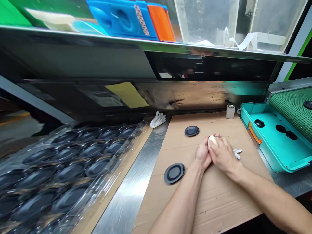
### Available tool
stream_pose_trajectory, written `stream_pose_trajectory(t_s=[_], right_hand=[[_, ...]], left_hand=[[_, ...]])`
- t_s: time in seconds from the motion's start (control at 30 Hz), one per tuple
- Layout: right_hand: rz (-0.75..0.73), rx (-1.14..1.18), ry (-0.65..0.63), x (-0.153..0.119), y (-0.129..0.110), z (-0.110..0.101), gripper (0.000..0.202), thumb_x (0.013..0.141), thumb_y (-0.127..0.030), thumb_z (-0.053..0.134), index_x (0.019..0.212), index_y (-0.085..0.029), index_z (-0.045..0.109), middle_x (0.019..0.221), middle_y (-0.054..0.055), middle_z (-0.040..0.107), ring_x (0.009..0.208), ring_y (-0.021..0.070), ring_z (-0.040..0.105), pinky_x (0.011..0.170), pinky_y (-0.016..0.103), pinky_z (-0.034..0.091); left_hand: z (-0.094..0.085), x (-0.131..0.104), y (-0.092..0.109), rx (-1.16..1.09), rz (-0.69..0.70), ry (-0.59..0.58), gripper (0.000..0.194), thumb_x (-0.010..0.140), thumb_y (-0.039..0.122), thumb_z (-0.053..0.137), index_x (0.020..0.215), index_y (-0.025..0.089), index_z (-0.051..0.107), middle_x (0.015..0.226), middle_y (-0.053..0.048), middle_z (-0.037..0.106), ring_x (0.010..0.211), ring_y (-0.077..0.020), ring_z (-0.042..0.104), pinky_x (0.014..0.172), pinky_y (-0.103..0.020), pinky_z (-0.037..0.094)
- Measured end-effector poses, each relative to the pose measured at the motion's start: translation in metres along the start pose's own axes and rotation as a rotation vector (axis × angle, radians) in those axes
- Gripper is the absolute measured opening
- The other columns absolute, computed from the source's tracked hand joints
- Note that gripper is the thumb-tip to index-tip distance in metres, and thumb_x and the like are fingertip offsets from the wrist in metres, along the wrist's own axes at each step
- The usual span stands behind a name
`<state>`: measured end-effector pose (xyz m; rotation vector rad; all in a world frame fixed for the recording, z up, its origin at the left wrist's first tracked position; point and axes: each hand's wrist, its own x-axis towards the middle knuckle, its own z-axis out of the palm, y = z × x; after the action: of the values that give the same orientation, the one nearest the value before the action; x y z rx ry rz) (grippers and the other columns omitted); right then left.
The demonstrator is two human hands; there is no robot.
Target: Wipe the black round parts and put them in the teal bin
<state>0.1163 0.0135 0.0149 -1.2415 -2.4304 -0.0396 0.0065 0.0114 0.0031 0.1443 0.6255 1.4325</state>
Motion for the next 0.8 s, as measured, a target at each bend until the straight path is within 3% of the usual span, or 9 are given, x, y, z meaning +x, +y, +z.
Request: stream_pose_trajectory(t_s=[0.1, 0.27, 0.4, 0.63, 0.73, 0.8], right_hand=[[0.048, -0.056, -0.006, 0.006, 0.015, -0.001, 0.034, 0.1, -0.032, 0.045, 0.125, -0.022, 0.066, 0.122, 0.014, 0.064, 0.103, 0.0278, 0.051, 0.089, 0.039, 0.042], [0.259, -0.021, -0.039, 0.014, 0.071, -0.005, 0.029, 0.101, -0.033, 0.045, 0.095, -0.021, 0.071, 0.094, 0.008, 0.07, 0.093, 0.023, 0.056, 0.091, 0.034, 0.038], [0.301, 0.034, 0.032, 0.01, 0.095, 0.003, 0.022, 0.096, -0.036, 0.055, 0.103, -0.023, 0.071, 0.105, 0.008, 0.068, 0.103, 0.024, 0.054, 0.091, 0.032, 0.036], [0.303, 0.105, 0.096, 0.01, 0.098, 0.018, 0.025, 0.094, -0.037, 0.058, 0.112, -0.024, 0.07, 0.11, 0.008, 0.066, 0.108, 0.025, 0.051, 0.094, 0.032, 0.036], [0.303, 0.113, 0.107, 0.01, 0.1, 0.018, 0.025, 0.093, -0.036, 0.059, 0.112, -0.024, 0.07, 0.11, 0.008, 0.066, 0.109, 0.0253, 0.051, 0.095, 0.033, 0.036], [0.304, 0.114, 0.113, 0.01, 0.1, 0.018, 0.025, 0.093, -0.036, 0.059, 0.112, -0.024, 0.07, 0.111, 0.008, 0.066, 0.109, 0.0255, 0.051, 0.095, 0.033, 0.036]], left_hand=[[-0.003, -0.002, 0.005, 0.028, -0.007, 0.007, 0.035, 0.103, 0.03, 0.037, 0.115, 0.01, 0.063, 0.121, -0.017, 0.069, 0.104, -0.0223, 0.069, 0.092, -0.038, 0.057], [-0.004, -0.007, 0.013, 0.041, -0.009, -0.04, 0.038, 0.102, 0.035, 0.037, 0.117, 0.009, 0.06, 0.133, -0.023, 0.061, 0.111, -0.0295, 0.067, 0.08, -0.038, 0.059], [-0.003, -0.009, 0.014, 0.006, -0.048, -0.056, 0.044, 0.1, 0.036, 0.034, 0.121, 0.006, 0.058, 0.13, -0.028, 0.061, 0.113, -0.0321, 0.067, 0.077, -0.038, 0.059], [-0.001, -0.014, 0.012, 0.059, -0.037, -0.082, 0.037, 0.093, 0.026, 0.041, 0.122, 0.008, 0.057, 0.123, -0.024, 0.066, 0.106, -0.0308, 0.069, 0.079, -0.04, 0.057], [0.0, -0.016, 0.006, 0.251, 0.094, -0.08, 0.041, 0.09, 0.032, 0.056, 0.125, 0.012, 0.054, 0.123, -0.021, 0.066, 0.106, -0.0291, 0.068, 0.086, -0.04, 0.054], [0.001, -0.018, 0.0, 0.492, 0.323, -0.035, 0.058, 0.081, 0.035, 0.072, 0.132, 0.016, 0.05, 0.123, -0.017, 0.067, 0.111, -0.0268, 0.066, 0.096, -0.041, 0.05]])
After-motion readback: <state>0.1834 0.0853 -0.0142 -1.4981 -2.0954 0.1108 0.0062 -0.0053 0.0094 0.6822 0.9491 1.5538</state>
